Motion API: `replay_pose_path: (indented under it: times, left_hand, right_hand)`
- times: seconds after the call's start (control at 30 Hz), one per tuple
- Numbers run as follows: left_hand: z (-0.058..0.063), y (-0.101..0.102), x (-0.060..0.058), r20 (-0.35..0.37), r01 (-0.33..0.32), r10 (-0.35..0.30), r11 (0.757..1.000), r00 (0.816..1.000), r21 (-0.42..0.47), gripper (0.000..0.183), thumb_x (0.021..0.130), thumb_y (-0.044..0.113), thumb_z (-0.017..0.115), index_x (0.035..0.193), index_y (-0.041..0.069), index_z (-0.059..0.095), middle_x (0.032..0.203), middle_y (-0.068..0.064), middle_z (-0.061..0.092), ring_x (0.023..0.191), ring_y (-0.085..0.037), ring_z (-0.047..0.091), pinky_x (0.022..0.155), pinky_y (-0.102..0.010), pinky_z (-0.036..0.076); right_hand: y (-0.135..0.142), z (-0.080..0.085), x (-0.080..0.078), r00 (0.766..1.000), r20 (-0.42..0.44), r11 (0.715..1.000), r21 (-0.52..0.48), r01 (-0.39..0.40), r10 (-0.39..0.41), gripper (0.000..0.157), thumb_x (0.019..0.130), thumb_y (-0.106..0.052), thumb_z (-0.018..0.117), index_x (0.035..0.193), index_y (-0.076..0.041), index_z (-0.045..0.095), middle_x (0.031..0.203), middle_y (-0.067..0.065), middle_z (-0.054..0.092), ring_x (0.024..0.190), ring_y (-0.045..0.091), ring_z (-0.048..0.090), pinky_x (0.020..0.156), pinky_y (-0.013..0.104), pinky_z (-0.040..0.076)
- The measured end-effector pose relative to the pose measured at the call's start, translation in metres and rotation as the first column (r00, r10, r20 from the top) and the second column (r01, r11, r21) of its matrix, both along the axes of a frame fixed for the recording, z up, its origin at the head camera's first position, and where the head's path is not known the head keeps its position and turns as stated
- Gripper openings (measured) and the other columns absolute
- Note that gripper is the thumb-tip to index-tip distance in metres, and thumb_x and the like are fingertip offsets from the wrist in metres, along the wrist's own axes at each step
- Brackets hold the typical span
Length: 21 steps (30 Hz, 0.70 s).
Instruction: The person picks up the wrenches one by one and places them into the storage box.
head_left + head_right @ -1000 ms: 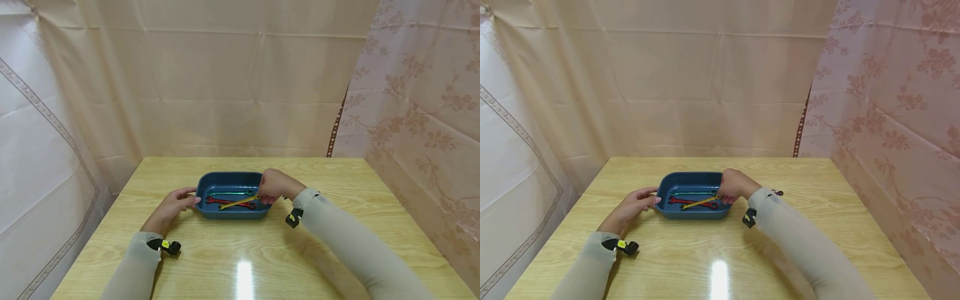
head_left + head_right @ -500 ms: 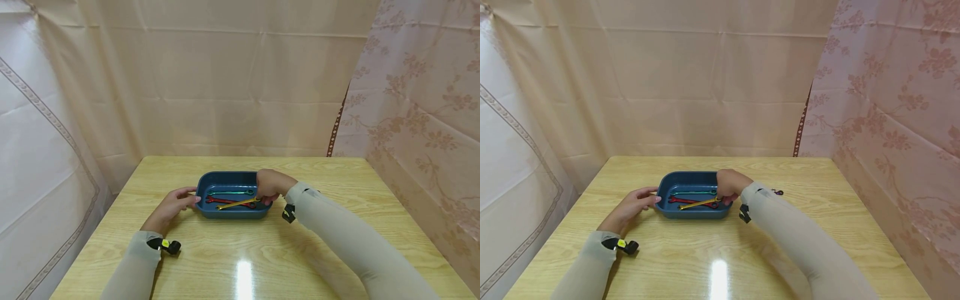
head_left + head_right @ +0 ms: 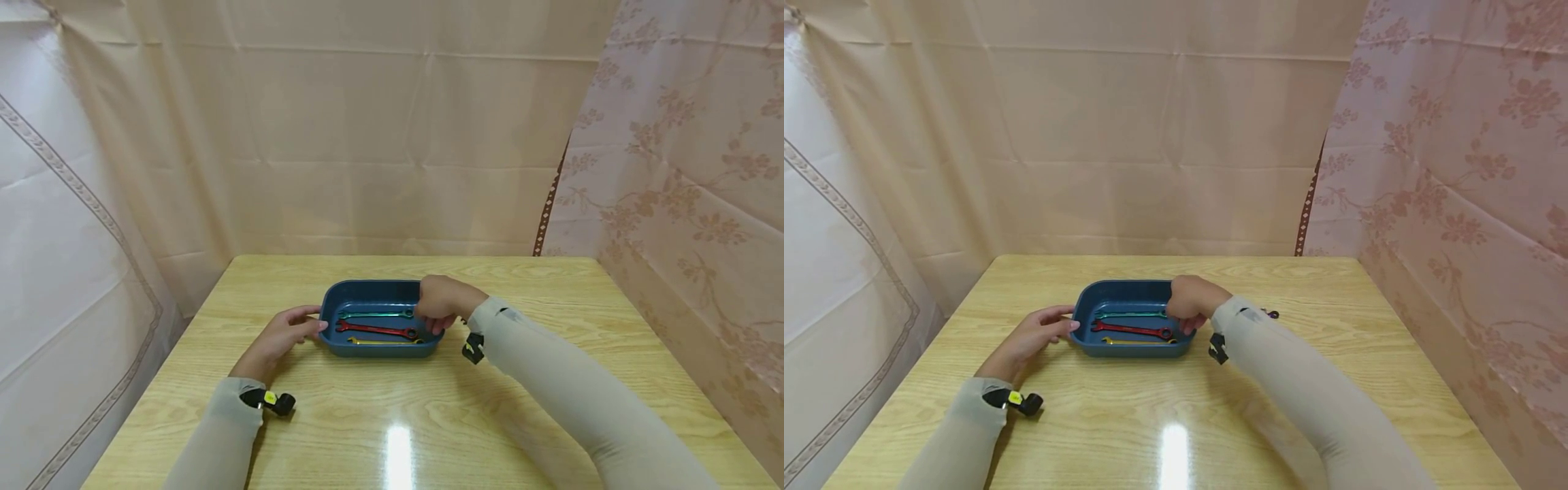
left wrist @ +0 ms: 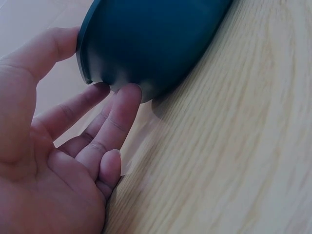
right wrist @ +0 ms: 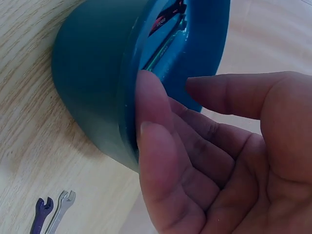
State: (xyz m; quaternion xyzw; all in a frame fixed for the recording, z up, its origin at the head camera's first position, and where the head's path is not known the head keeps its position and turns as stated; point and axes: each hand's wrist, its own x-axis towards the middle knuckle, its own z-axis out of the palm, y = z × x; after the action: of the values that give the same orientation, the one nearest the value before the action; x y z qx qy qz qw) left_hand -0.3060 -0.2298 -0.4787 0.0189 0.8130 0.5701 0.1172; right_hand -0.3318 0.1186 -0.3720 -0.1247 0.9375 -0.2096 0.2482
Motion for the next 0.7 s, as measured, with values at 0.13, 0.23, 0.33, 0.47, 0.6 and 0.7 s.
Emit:
replay_pose_path:
  times: [0.13,0.23,0.33,0.47,0.6,0.7]
  left_hand:
    - [0.000,0.000,0.000,-0.004,-0.001,0.001,1.000,1.000,0.001,0.063,0.095,0.040,0.076,0.148,0.014,0.056,0.115,-0.001,0.074,0.102,-0.024,0.070,0.084,-0.035,0.044]
    - [0.000,0.001,0.001,-0.003,-0.004,0.004,1.000,1.000,0.003,0.063,0.094,0.041,0.077,0.147,0.014,0.057,0.115,-0.001,0.074,0.101,-0.023,0.070,0.084,-0.035,0.043]
    - [0.002,0.001,0.003,0.000,-0.005,0.005,1.000,1.000,0.006,0.063,0.093,0.041,0.077,0.146,0.014,0.058,0.115,-0.002,0.074,0.101,-0.023,0.070,0.085,-0.035,0.043]
    - [0.003,0.001,0.003,0.002,-0.001,0.001,1.000,1.000,0.007,0.064,0.093,0.042,0.077,0.147,0.015,0.057,0.115,-0.002,0.074,0.101,-0.023,0.070,0.085,-0.035,0.043]
    - [0.003,0.002,0.002,0.001,0.002,-0.002,1.000,1.000,0.003,0.064,0.093,0.042,0.077,0.147,0.015,0.057,0.115,-0.003,0.074,0.101,-0.022,0.070,0.085,-0.035,0.043]
    - [0.003,0.001,0.002,-0.001,0.001,-0.001,1.000,1.000,-0.001,0.062,0.093,0.042,0.077,0.146,0.014,0.058,0.115,-0.003,0.074,0.100,-0.022,0.070,0.085,-0.035,0.043]
  right_hand:
    - [0.001,0.002,0.001,1.000,0.006,1.000,-0.020,0.002,-0.002,0.026,0.098,-0.021,0.064,0.095,0.001,0.077,0.076,0.008,0.077,0.065,0.019,0.075,0.059,0.033,0.060]
    - [0.002,0.003,0.003,1.000,0.009,0.999,-0.036,-0.003,0.003,0.027,0.098,-0.022,0.064,0.094,0.001,0.077,0.077,0.009,0.077,0.066,0.020,0.075,0.060,0.033,0.060]
    - [0.005,0.006,0.004,1.000,0.011,0.998,-0.063,-0.012,0.013,0.028,0.099,-0.023,0.064,0.090,0.000,0.077,0.079,0.010,0.078,0.067,0.021,0.076,0.062,0.034,0.061]
    - [0.011,0.010,0.004,1.000,0.002,0.995,-0.103,-0.019,0.020,0.029,0.100,-0.024,0.063,0.091,-0.001,0.077,0.083,0.011,0.078,0.070,0.023,0.076,0.064,0.035,0.061]
    - [0.019,0.012,0.002,1.000,-0.002,0.989,-0.146,-0.006,0.006,0.026,0.101,-0.019,0.062,0.100,0.002,0.077,0.085,0.012,0.078,0.068,0.022,0.075,0.063,0.034,0.061]
    - [0.024,0.010,0.000,1.000,0.009,0.984,-0.179,0.015,-0.013,0.025,0.100,-0.017,0.062,0.103,0.004,0.075,0.084,0.013,0.078,0.066,0.020,0.074,0.061,0.032,0.060]
